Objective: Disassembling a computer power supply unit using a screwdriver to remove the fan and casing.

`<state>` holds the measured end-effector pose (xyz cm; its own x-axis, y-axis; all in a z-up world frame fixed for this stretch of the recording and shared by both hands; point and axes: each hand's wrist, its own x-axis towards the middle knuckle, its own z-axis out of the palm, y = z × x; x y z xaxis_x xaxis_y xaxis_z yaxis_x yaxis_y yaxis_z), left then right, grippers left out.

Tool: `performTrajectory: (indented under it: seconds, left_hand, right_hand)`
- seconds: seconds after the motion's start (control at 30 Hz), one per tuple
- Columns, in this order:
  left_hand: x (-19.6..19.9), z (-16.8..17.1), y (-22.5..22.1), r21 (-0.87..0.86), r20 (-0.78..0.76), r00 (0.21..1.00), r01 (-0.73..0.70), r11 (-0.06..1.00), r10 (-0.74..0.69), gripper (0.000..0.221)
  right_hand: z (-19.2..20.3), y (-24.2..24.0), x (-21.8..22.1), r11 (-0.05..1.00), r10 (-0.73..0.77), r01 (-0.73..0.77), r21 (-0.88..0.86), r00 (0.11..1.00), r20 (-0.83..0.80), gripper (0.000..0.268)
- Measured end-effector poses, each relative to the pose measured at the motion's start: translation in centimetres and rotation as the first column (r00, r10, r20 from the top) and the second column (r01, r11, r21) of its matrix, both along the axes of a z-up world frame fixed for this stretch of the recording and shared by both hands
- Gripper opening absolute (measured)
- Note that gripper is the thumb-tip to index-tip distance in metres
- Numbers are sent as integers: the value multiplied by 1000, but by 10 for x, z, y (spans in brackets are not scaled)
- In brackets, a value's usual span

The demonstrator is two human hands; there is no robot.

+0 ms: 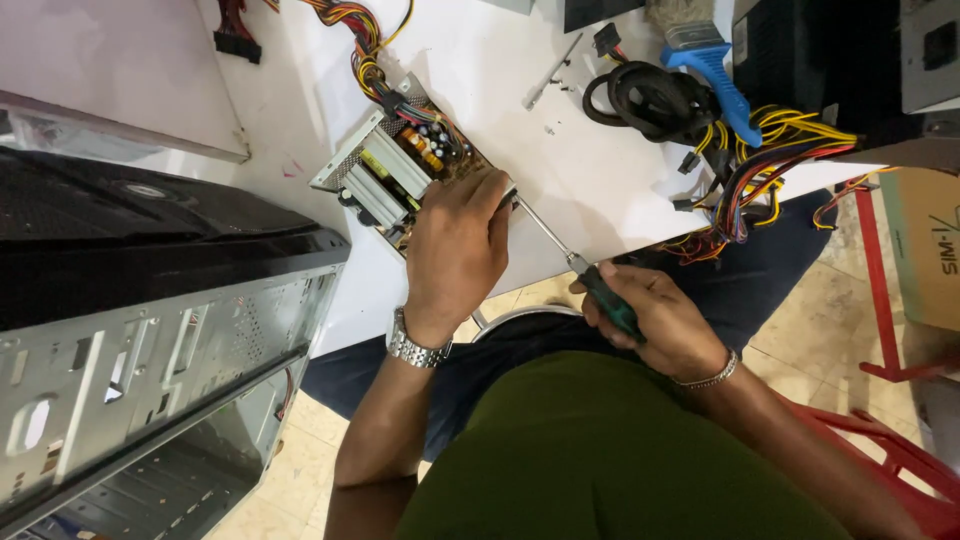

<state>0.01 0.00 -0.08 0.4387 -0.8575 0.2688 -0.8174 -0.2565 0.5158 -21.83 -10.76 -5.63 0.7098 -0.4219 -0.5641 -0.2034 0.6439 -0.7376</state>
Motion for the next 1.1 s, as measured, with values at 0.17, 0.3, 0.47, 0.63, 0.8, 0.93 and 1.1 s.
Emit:
performTrajectory:
  seconds: [0.17, 0.3, 0.47, 0.63, 0.8, 0.93, 1.1]
  left_hand:
    - [2, -6, 0, -5, -7, 1000, -9, 1000, 9, 29]
    - [1, -5, 0, -8, -13, 1000, -14, 1000, 14, 30]
    - [-2, 1, 1, 45, 61, 998, 2, 999, -5, 30]
    - [-1, -4, 1, 84, 206, 978, 19, 996, -37, 29]
    - [-1, -21, 0, 128, 476, 877, 13, 992, -73, 26]
    - [2, -22, -1, 92, 486, 872, 23, 995, -65, 28]
    - [-5, -46, -7, 11, 672, 738, -78, 997, 51, 48]
  right_hand:
    - [2, -3, -2, 985, 43, -52, 164, 997, 59, 23]
    - [-2, 3, -7, 1000, -23, 23, -8, 1000, 9, 18]
    - [10, -10, -3, 994, -14, 10, 112, 999, 44, 27]
    - [-3, 4, -5, 991, -76, 84, -105, 994, 76, 30]
    - [6, 6, -6, 502, -45, 15, -865, 999, -9, 20]
    - [10, 11, 2, 698, 16, 14, -716, 999, 35, 31]
    - [11, 11, 1, 328, 1, 11, -945, 1000, 12, 19]
